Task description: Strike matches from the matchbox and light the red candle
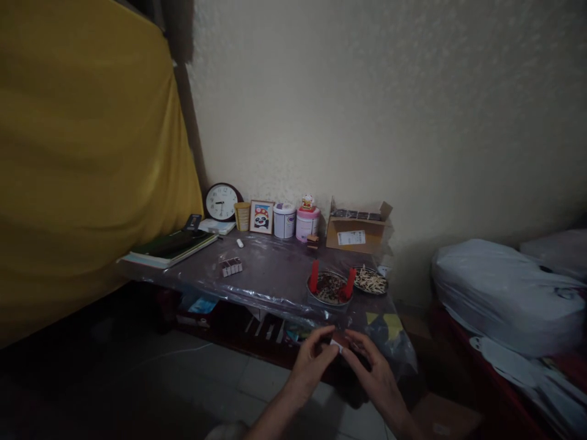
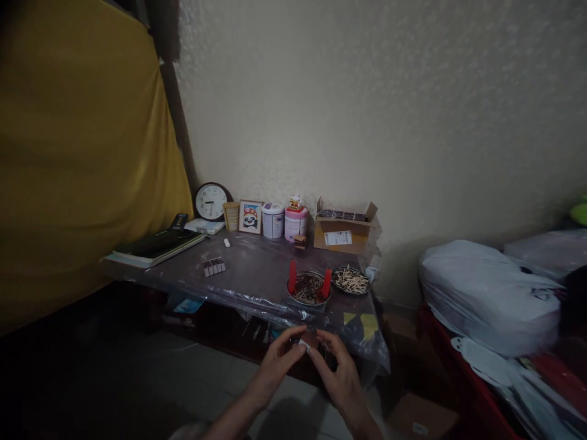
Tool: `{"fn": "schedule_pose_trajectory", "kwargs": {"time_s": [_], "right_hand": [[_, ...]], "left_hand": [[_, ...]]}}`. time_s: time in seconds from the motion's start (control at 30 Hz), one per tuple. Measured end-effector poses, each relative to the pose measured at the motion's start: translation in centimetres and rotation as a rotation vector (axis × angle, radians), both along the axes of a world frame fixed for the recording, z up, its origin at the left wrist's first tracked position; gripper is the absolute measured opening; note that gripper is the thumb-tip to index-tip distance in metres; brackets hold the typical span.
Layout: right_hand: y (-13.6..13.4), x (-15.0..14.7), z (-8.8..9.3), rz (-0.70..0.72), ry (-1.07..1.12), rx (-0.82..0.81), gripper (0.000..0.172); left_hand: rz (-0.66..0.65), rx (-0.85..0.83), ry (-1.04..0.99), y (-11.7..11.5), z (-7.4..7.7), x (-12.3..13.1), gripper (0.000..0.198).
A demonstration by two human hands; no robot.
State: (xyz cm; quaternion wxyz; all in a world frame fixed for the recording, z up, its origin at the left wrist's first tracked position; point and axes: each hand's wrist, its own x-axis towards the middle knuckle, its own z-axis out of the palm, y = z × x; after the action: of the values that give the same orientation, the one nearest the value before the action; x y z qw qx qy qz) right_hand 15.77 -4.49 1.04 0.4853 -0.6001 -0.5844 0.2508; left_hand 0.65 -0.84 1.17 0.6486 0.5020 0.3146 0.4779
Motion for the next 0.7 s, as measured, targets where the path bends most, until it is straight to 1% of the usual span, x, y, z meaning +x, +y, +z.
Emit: {"fn": "schedule_pose_trajectory", "kwargs": {"time_s": [0.17, 0.27, 0.47, 0.57, 0.7], "right_hand": [[0.0, 0.1, -0.2, 0.088, 0.067, -0.031, 0.032], [0.1, 0.2, -0.2, 0.124, 0.083, -0.022, 0.031], [0.2, 0.3, -0.2, 0.107, 0.129, -0.054, 0.035], [0.1, 0.4, 0.2, 0.072, 0.221, -0.038, 0.036], [0.1, 0.9, 0.9, 0.018, 0.332, 0.000, 0.035]], "left_hand": [[-0.004, 0.012, -0.038, 0.4, -1.1, 0.1, 0.039], [-0.011, -0.020, -0.054, 0.4, -1.2, 0.2, 0.040], [-0.073, -0.054, -0.107, 0.0, -0.1, 0.0, 0.036], [-0.068, -0.123, -0.165, 0.0, -0.1, 0.0, 0.033], [-0.086, -0.228, -0.320, 0.3, -0.5, 0.2, 0.029]]}}
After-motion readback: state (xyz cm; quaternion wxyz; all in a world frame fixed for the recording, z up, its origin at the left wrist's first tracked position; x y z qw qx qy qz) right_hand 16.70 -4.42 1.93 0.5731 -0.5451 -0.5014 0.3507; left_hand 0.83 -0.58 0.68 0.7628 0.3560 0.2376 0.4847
